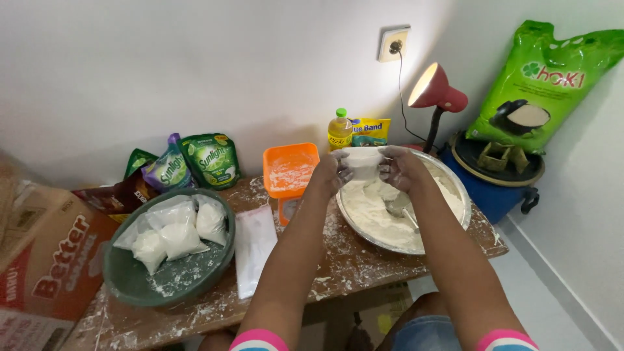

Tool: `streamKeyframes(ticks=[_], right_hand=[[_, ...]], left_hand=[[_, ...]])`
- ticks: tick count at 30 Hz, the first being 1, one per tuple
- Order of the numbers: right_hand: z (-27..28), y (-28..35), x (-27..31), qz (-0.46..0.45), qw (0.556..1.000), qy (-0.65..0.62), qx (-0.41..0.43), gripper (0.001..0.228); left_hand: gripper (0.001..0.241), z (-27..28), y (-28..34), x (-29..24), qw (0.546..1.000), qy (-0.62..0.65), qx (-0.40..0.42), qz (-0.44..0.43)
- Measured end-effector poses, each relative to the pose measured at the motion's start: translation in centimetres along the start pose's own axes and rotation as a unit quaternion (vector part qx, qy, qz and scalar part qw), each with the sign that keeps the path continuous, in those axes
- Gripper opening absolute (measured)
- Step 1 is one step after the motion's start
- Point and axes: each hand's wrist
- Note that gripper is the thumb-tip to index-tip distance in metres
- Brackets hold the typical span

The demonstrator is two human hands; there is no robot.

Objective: The person is scooping flour from a large bowl into small plastic bags, weighing them on a small orange scale, and occasionally handling dough.

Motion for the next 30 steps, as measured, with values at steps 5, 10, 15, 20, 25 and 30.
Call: streamKeyframes(ticks=[5, 10, 15, 20, 25, 30], right_hand=[[-0.6, -0.2, -0.1, -0.006, 0.995, -0.094, 0.032, 0.017], [-0.1, -2.1, -1.0, 0.035, 0.996, -0.070, 0.048, 0.019], [0.5, -2.5, -1.8, 0.137, 0.988, 0.050, -0.048, 0.018], [-0.3, -4.0, -1.5, 0.246, 0.835, 0.402, -0.284, 0.034], [-2.1, -5.2, -0.5, 0.267, 0.779, 0.469, -0.319, 0.032], [-4.7, -5.2, 1.4, 0.253, 0.695, 0.597, -0.311, 0.025]], left_hand=[[0.028, -1.1, 3.9, -4.2, 0.987, 0.155, -0.025, 0.021], [0.019, -0.1, 1.7, -3.2, 0.978, 0.207, -0.025, -0.010], [0.038, -0.1, 1.6, -2.4, 0.992, 0.106, -0.015, -0.060], [0.019, -1.4, 6.3, -5.2, 0.899, -0.331, -0.059, -0.279], [0.014, -1.7, 7.8, -8.2, 0.791, -0.490, -0.072, -0.360], [0.016, -2.3, 10.1, -12.0, 0.790, -0.518, -0.039, -0.326]])
Point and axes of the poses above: each hand's wrist, its own y-axis away from the middle knuckle, its own z-axis out of the back of the hand, x = y × z, and after that the axes turned 12 degrees about -z, right-handed
